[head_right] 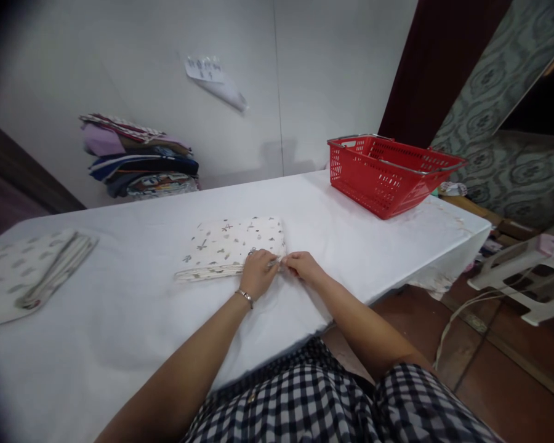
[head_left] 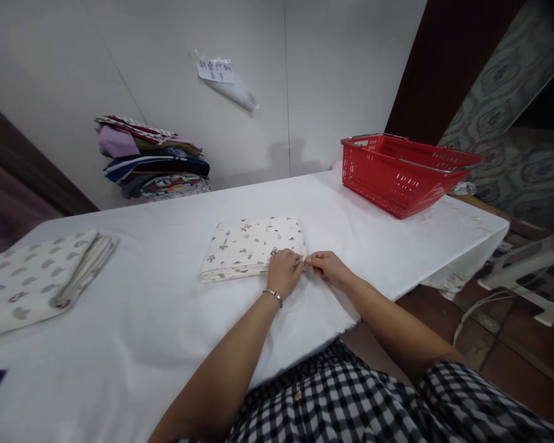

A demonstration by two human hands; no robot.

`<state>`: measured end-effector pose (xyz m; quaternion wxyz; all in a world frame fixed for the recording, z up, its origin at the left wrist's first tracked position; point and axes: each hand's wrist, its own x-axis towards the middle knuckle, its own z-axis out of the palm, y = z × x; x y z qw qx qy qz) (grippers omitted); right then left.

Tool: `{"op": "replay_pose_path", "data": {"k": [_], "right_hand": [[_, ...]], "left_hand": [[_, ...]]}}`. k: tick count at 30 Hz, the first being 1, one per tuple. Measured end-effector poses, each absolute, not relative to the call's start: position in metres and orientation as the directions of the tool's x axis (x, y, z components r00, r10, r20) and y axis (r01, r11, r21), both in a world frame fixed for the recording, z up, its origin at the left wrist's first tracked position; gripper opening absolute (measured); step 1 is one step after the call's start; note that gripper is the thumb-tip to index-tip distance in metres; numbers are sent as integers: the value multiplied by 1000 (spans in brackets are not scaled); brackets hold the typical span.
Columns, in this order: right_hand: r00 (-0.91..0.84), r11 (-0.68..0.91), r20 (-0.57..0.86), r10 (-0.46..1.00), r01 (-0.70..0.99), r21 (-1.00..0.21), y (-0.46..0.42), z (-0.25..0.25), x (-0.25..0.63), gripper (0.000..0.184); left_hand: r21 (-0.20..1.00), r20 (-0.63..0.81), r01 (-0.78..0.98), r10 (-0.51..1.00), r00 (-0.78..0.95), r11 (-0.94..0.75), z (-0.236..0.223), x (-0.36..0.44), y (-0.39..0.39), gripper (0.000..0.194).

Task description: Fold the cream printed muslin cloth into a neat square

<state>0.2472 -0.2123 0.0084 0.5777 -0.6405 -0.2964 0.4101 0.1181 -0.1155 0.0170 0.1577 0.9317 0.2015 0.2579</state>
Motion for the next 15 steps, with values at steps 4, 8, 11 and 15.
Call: {"op": "replay_pose_path", "data": {"k": [4,8,11,15], "right_hand": [[563,-191,-166,810,-14,-981,-215,8,254,21],[513,-315,-268,816,5,-949,-217,4,256,26],[505,-322,-274,818,8,-947,-214,2,254,26],[521,-306,-252,815,18,-952,-208,1,252,21]], "left_hand": [[452,422,298,496,759,-841,19,120,-113,11],[396,439,291,458,773,-871,19,119,-114,13],[325,447,280,408,796,-903,17,118,-114,14],[264,438,254,351,828,-930,17,118,-114,15]]}}
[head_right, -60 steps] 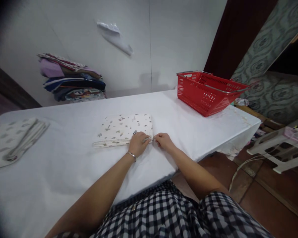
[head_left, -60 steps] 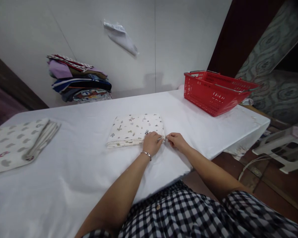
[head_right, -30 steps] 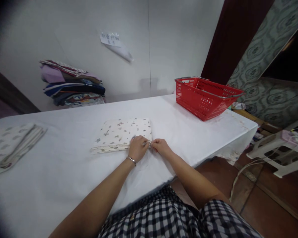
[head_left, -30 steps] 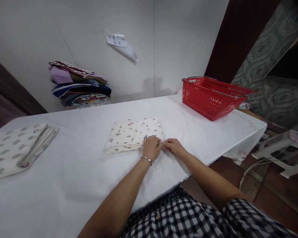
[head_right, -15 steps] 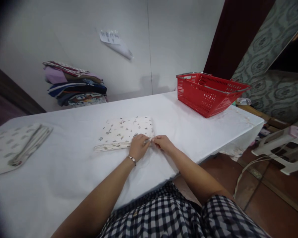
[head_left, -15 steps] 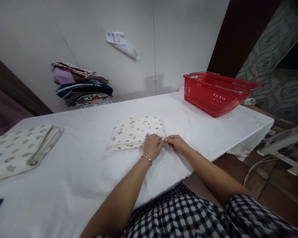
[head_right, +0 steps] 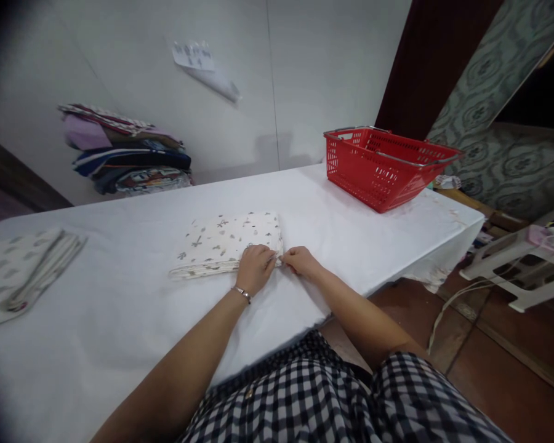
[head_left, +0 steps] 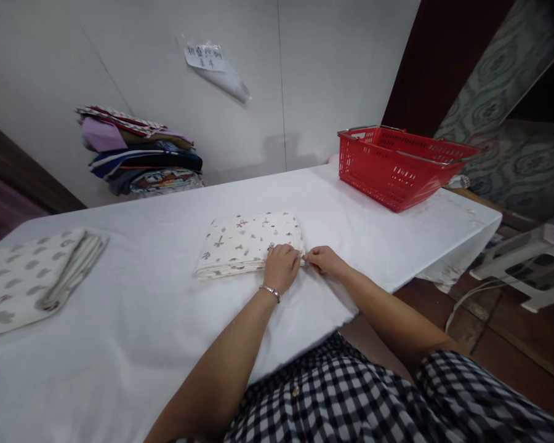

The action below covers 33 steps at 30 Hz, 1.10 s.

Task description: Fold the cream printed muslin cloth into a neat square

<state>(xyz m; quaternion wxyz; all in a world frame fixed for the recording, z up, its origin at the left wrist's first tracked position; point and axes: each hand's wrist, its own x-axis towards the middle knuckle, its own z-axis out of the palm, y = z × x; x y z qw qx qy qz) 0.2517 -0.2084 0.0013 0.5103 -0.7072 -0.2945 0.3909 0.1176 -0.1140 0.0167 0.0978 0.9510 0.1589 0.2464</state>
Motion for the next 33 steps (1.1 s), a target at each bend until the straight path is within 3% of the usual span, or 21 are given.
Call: {"op": "replay_pose_path", "data": {"k": [6,15,25,30,33], "right_hand": [[501,-250,-262,825,-92,-964,-207,3,250,16],[456,-190,-289,842,-250,-949,-208,12,248,24],[473,-392,-360,804,-35,-919,-219,13,246,30],[491,-394,-343,801,1,-919,-213,10,243,29],[510,-339,-327,795,-74,-938,-210,6,243,23]], "left_hand": [[320,396,255,373,839,-912,17,117,-115,15],[414,392,250,419,819,-875,16,119,-111,13],[526,434,228,489,757,-819,12,121,-108,8],[514,436,207,461,773,-832,13,119,-108,10],[494,453,193,440,775,-848,13,118,-108,11]]}}
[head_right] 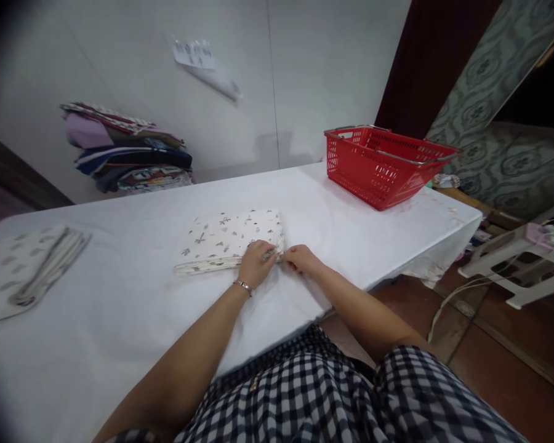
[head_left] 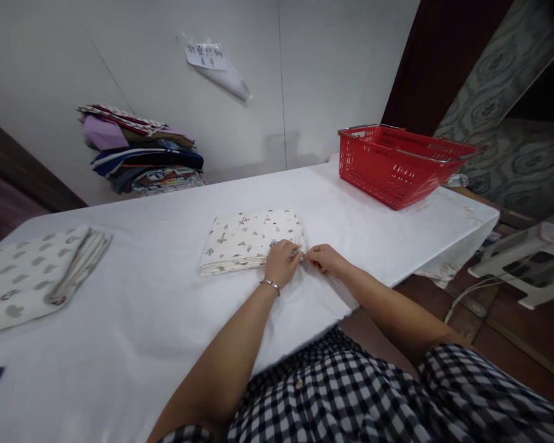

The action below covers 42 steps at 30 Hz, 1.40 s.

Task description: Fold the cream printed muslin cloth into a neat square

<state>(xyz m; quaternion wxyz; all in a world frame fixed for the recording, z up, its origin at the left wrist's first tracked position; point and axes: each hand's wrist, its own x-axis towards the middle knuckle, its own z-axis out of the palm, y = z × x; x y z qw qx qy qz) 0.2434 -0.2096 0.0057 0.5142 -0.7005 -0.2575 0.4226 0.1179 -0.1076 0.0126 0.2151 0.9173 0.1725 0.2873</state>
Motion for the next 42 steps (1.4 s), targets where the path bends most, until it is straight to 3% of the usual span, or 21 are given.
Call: {"op": "replay_pose_path", "data": {"k": [9,17,21,24,29,42], "right_hand": [[484,-222,-327,812,-262,-939,-210,12,239,18],[354,-252,-454,817,-489,-835,-210,14,247,12],[297,-266,-459,837,-512,-817,-209,19,250,13],[302,-253,-415,858,-456,-853,-209,25,250,14],[475,-273,-311,823,-150,-950,-213,22,254,13],[514,-420,-302,803,129,-898,-202,12,244,29]], "left_hand": [[393,435,177,352,829,-902,14,116,-108,13],[371,462,154,325,825,-916,15,114,-110,16],[359,437,171,327,838,-918,15,115,-110,22],[376,473,189,363,803,-907,13,117,-108,16],[463,525,198,447,724,-864,10,119,-105,13],[434,550,176,415,724,-883,8,118,-105,14]]}}
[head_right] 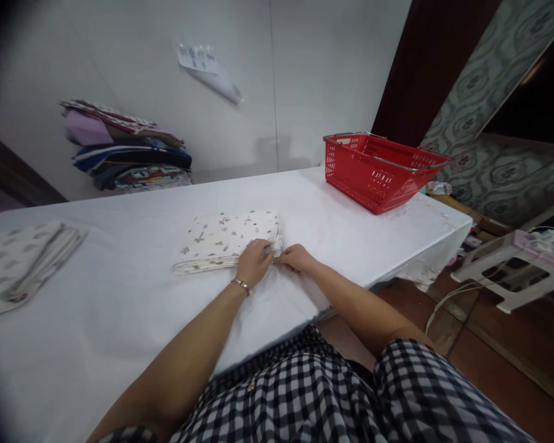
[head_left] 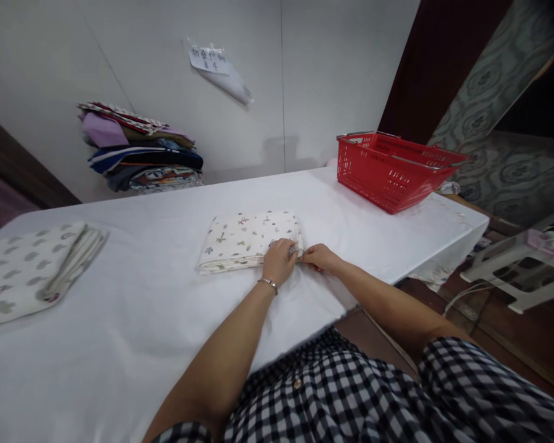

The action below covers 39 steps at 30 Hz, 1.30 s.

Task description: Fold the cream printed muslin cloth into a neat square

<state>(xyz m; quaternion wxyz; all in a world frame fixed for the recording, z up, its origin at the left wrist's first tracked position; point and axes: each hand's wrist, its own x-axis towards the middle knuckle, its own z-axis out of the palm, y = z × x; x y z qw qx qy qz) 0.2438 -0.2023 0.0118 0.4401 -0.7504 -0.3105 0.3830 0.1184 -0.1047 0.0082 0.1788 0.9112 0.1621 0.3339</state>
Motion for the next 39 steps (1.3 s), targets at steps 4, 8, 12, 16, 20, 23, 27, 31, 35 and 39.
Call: {"op": "replay_pose_path", "data": {"k": [4,8,12,16,20,23,27,31,35,39], "right_hand": [[495,-399,-366,788,-43,-916,-201,10,247,24],[424,-309,-423,801,-312,-898,-203,6,252,21],[345,-279,-433,833,-414,-867,-203,3,257,17],[255,-293,-436,863,-450,-843,-204,6,256,12],[260,-281,-402,878,-399,-873,-207,14,252,10],[274,-269,-375,886,-356,-895,-209,15,249,10],[296,-209,-341,892,-399,-893,-212,14,249,5],[280,-230,-360,890,-407,-884,-215,20,248,10],[359,-293,-382,851,-279,-915,-212,23,244,25],[447,-252,-330,831,-226,-941,-208,17,242,39]], "left_hand": [[402,559,167,386,734,-900,9,118,-105,16],[321,540,171,328,775,-932,11,117,-108,16],[278,502,193,313,806,-941,13,117,-111,16],[290,489,212,335,805,-933,12,118,-111,15],[289,477,225,344,809,-930,10,118,-111,14],[271,465,230,336,819,-935,10,117,-111,14],[253,461,214,312,831,-943,11,116,-112,15],[231,425,227,308,851,-946,12,115,-114,13],[193,392,232,291,873,-954,14,114,-117,11],[213,380,217,286,880,-953,14,110,-118,17]]}}
